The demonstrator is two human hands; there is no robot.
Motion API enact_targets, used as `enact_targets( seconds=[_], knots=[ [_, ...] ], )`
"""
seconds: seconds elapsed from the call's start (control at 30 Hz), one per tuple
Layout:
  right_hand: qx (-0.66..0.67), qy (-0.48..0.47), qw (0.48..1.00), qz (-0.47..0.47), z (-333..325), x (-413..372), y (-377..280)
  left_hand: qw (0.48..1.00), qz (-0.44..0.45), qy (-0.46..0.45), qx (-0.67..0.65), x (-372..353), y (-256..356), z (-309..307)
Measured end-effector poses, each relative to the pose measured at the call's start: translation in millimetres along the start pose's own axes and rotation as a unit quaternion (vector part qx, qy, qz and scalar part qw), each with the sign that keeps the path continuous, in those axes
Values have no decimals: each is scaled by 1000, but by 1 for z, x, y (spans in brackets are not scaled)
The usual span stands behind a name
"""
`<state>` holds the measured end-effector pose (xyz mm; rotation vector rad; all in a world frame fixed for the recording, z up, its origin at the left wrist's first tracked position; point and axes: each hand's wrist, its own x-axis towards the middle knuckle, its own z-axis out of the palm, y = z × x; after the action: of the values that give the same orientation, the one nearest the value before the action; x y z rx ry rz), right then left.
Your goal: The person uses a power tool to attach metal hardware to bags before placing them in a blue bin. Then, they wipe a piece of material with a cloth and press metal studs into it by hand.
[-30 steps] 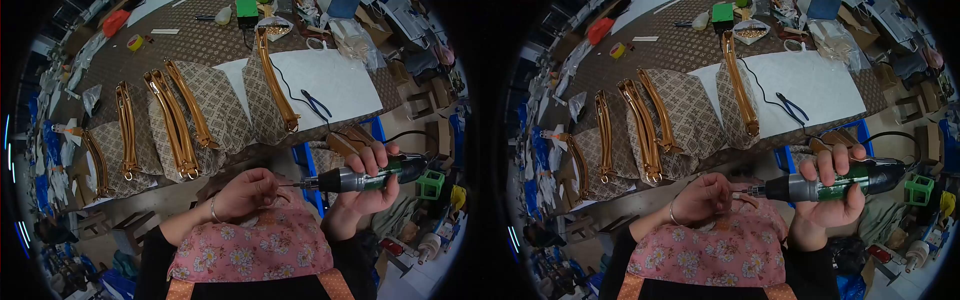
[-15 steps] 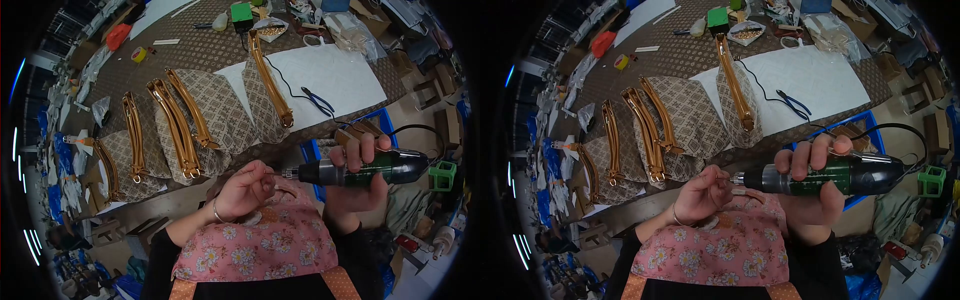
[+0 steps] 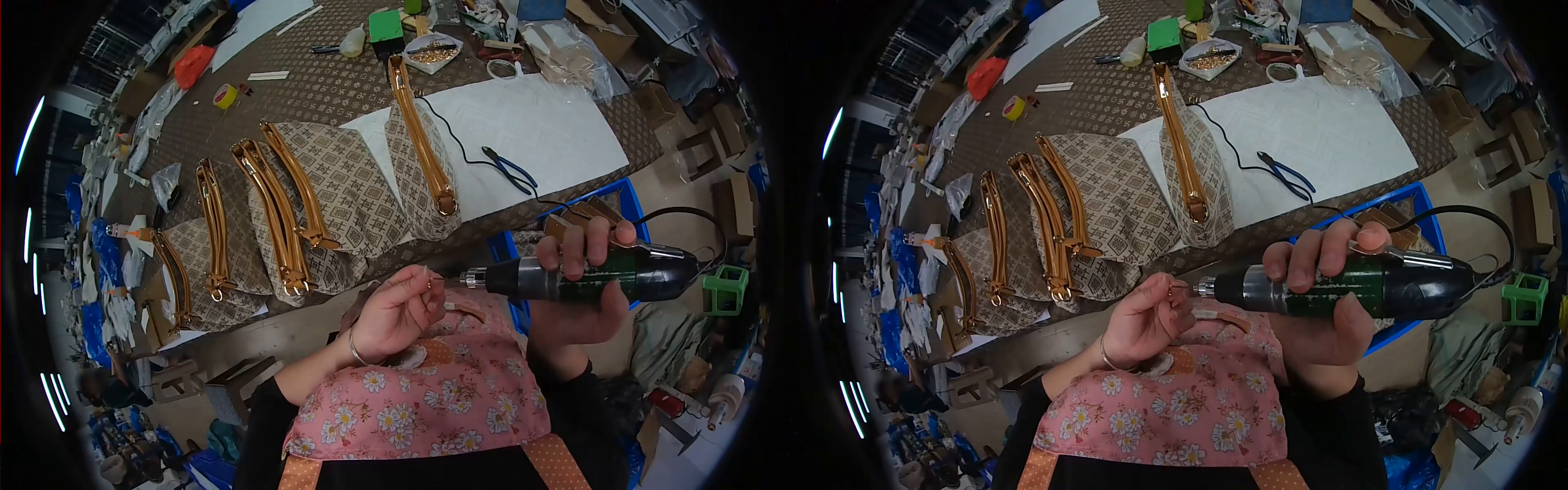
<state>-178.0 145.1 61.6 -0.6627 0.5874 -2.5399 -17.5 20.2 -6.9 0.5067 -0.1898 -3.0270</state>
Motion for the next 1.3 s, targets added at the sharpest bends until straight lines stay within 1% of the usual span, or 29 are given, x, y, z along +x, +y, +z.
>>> enact_targets(
  seconds=[0.1, 0.2, 0.27, 0.37, 0.47, 0.9, 1.07, 1.2, 1.3],
  knots=[
    [-9, -6, 1000, -6, -4, 2, -1, 1000, 11, 6, -14, 2, -4, -1],
    [-4, 0, 1000, 1, -4, 3, -2, 1000, 18, 10, 0, 4, -5, -1],
    [9, 9, 1000, 1, -5, 3, -3, 999, 18, 34, -6, 5, -6, 0],
    [0, 8, 1000, -1, -5, 3, -3, 1000, 20, 21, -7, 6, -7, 2],
    [3, 3, 1000, 5, -5, 3, -3, 999, 29, 25, 11, 6, -7, 2],
    [-4, 3, 1000, -1, -2, -3, -1, 999, 32, 29, 18, 1, -7, 1],
    [-18, -25, 1000, 2, -1, -6, 0, 998, 24, 49, 19, -2, -7, 2],
    [-26, -58, 998, -4, 1, -8, 1, 999, 27, 36, 31, -3, -7, 0],
    [-38, -69, 997, -25, 4, -9, 3, 997, 36, 54, 39, -3, -7, 2]
  ],
)
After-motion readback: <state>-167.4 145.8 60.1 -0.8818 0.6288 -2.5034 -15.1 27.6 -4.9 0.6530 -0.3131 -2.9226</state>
